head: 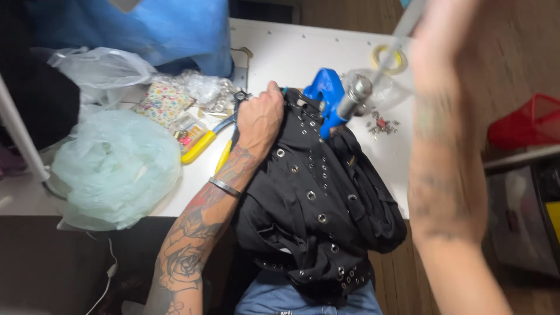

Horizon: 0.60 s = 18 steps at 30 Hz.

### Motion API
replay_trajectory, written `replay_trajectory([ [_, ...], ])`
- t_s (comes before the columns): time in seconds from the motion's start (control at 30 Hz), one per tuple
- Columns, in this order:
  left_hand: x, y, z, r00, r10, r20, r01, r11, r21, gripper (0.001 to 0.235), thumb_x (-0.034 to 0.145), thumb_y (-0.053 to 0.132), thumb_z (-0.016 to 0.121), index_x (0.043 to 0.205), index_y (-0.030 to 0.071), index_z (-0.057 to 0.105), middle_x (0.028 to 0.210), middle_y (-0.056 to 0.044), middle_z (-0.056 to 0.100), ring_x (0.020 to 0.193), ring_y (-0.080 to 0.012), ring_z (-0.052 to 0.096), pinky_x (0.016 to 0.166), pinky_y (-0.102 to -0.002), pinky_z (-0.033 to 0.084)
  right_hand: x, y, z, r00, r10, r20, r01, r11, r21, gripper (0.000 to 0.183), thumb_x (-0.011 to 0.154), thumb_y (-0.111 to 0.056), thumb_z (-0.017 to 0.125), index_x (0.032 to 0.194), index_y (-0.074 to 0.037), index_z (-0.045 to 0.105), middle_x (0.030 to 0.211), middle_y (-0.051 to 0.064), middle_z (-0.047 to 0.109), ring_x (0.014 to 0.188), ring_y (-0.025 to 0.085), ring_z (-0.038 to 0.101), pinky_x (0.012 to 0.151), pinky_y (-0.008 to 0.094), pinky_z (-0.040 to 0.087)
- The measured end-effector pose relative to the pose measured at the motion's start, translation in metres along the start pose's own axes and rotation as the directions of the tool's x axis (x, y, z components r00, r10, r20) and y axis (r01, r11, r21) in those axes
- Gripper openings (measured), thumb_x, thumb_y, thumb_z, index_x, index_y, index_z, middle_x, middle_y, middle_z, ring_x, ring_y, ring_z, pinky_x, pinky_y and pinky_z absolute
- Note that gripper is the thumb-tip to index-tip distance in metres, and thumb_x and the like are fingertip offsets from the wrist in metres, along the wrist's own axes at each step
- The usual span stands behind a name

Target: Installing metal grommets onto a black garment using a manual press

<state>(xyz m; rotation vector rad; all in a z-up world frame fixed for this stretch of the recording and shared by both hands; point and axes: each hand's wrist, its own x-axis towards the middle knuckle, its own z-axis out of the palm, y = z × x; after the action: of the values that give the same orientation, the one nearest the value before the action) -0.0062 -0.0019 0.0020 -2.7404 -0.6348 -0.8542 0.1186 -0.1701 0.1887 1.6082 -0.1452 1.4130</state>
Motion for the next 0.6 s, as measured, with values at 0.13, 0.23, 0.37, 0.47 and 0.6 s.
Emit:
replay_trajectory([
  [0.13, 0.002, -0.003, -0.001, 0.997, -0.002, 0.071, 0.006, 0.998, -0.064, 0.011, 0.086, 0.017, 0.036, 0.082, 0.013, 0.046, 0.052, -0.001, 0.056, 0.044, -0.0214, 0.059, 0.038, -0.034, 0.044, 0.022, -0.043, -0.034, 0.683, -0.408, 0.606, -0.679, -0.049, 0.733, 0.011, 0.075, -0.019, 0.041, 0.067, -0.024, 0.045, 0.063, -0.012, 0.047, 0.058, 0.000, 0.046, 0.058, 0.018, 0.043],
  [0.23, 0.008, -0.007, -0.004, 1.000, -0.019, 0.015, 0.019, 1.000, 0.001, 0.012, 0.088, 0.020, 0.040, 0.078, 0.015, 0.046, 0.047, 0.003, 0.052, 0.037, -0.0165, 0.053, 0.030, -0.029, 0.038, 0.005, -0.046, -0.041, 0.619, -0.724, 0.305, -0.785, -0.575, 0.228, 0.028, 0.081, -0.036, 0.033, 0.091, -0.016, 0.050, 0.085, -0.001, 0.056, 0.075, 0.010, 0.057, 0.074, 0.026, 0.049],
  [0.37, 0.013, -0.007, -0.008, 0.956, -0.149, 0.253, 0.181, 0.977, -0.108, 0.030, 0.090, 0.041, 0.038, 0.088, 0.012, 0.046, 0.053, -0.003, 0.058, 0.045, -0.0314, 0.059, 0.033, -0.043, 0.040, -0.053, 0.007, -0.049, 0.561, -0.825, 0.074, -0.797, -0.514, 0.317, 0.061, 0.078, -0.061, 0.015, 0.087, -0.010, 0.048, 0.071, 0.001, 0.047, 0.057, 0.010, 0.041, 0.050, 0.024, 0.038],
  [0.47, 0.023, -0.012, -0.034, 0.890, -0.190, 0.414, 0.334, 0.890, -0.311, 0.034, 0.092, 0.040, 0.038, 0.091, 0.007, 0.042, 0.059, -0.017, 0.057, 0.053, -0.0445, 0.055, 0.046, -0.053, 0.040, -0.126, -0.018, -0.008, 0.393, -0.916, -0.077, -0.750, -0.368, 0.550, 0.025, 0.080, -0.019, 0.048, 0.103, -0.010, 0.049, 0.096, 0.003, 0.056, 0.087, 0.014, 0.051, 0.079, 0.029, 0.038],
  [0.6, 0.027, -0.017, -0.045, 0.945, -0.244, 0.220, 0.325, 0.784, -0.528, 0.029, 0.089, 0.035, 0.048, 0.083, 0.007, 0.044, 0.056, -0.022, 0.054, 0.052, -0.0485, 0.049, 0.046, -0.055, 0.036, -0.091, 0.019, -0.023, 0.063, -0.996, -0.062, -0.704, -0.089, 0.705, 0.086, 0.058, -0.049, 0.061, 0.128, -0.010, 0.032, 0.129, 0.007, 0.044, 0.117, 0.021, 0.045, 0.094, 0.034, 0.037],
])
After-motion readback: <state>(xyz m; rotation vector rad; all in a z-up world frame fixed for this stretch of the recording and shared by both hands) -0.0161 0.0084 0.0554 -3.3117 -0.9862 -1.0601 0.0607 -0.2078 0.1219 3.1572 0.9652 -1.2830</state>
